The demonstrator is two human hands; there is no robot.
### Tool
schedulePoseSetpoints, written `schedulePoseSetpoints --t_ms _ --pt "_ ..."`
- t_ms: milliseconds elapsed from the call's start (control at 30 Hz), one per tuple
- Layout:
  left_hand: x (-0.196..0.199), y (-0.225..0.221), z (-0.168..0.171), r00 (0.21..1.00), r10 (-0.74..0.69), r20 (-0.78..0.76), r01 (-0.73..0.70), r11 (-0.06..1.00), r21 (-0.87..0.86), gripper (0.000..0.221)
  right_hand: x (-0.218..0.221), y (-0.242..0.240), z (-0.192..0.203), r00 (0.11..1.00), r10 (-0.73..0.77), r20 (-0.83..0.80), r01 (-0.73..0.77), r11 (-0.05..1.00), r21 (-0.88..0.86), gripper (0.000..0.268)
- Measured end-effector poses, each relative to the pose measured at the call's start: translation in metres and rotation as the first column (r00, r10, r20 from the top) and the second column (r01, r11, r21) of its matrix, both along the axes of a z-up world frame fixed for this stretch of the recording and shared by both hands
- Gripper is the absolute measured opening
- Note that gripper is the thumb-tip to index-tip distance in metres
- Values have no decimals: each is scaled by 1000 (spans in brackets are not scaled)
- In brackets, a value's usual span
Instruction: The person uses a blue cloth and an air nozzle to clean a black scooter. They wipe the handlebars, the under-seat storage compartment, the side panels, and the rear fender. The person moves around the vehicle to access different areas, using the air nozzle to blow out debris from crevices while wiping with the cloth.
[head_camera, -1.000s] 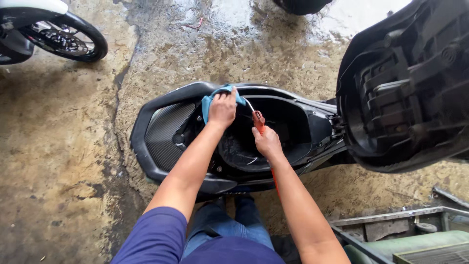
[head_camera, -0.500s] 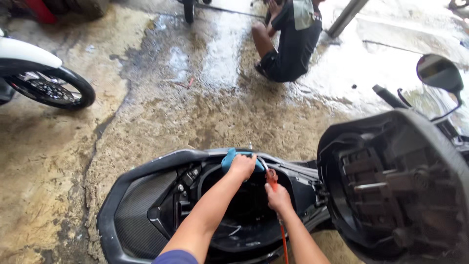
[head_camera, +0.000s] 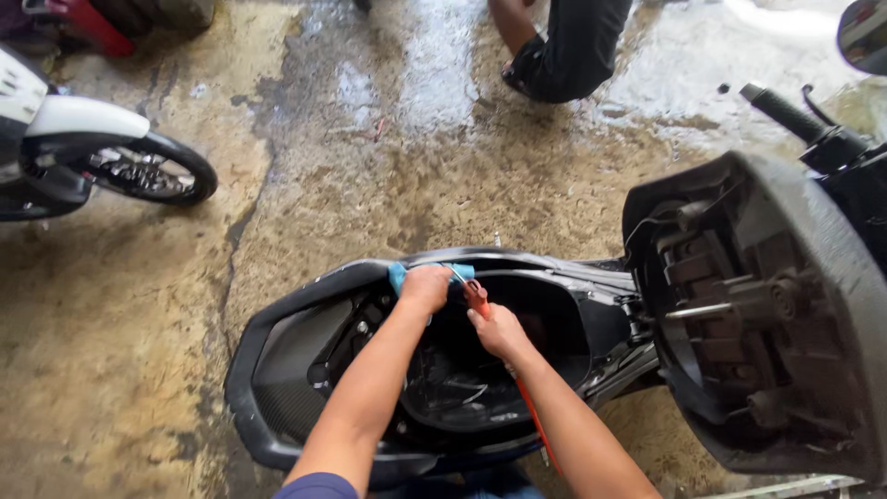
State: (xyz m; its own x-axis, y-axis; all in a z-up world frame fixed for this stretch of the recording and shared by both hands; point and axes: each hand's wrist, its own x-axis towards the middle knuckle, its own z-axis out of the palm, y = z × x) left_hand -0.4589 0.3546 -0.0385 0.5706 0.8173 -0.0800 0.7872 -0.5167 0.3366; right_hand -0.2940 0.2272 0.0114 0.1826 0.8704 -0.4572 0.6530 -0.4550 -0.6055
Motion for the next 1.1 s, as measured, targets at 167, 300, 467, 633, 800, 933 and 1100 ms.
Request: schedulePoseSetpoints --t_ms 167,300,467,633,800,933,1100 --pt "-88 -90 58 916 237 325 -260 965 30 31 -8 -4 19 985 -121 126 140 979 -150 42" --pt "-139 -169 84 967 172 188 -204 965 166 38 -71 -30 40 967 252 -25 -252 968 5 39" --pt "-189 -187 109 915 270 -299 -74 842 535 37 -127 -35 63 985 172 -29 -171 985 22 37" --pt "-214 -154 100 941 277 -195 -184 901 392 26 -148 -65 74 967 253 18 -252 967 -19 38" --pt "-229 -230 99 996 84 19 -83 875 477 25 -130 -128 90 926 372 72 -357 920 -164 38" --pt "-201 -216 75 978 -107 179 54 960 276 17 -121 -178 80 956 293 21 -284 940 -186 37" --pt "-156 -246 51 985 -137 104 111 969 223 9 -65 -231 74 955 296 -12 -294 940 -173 41"
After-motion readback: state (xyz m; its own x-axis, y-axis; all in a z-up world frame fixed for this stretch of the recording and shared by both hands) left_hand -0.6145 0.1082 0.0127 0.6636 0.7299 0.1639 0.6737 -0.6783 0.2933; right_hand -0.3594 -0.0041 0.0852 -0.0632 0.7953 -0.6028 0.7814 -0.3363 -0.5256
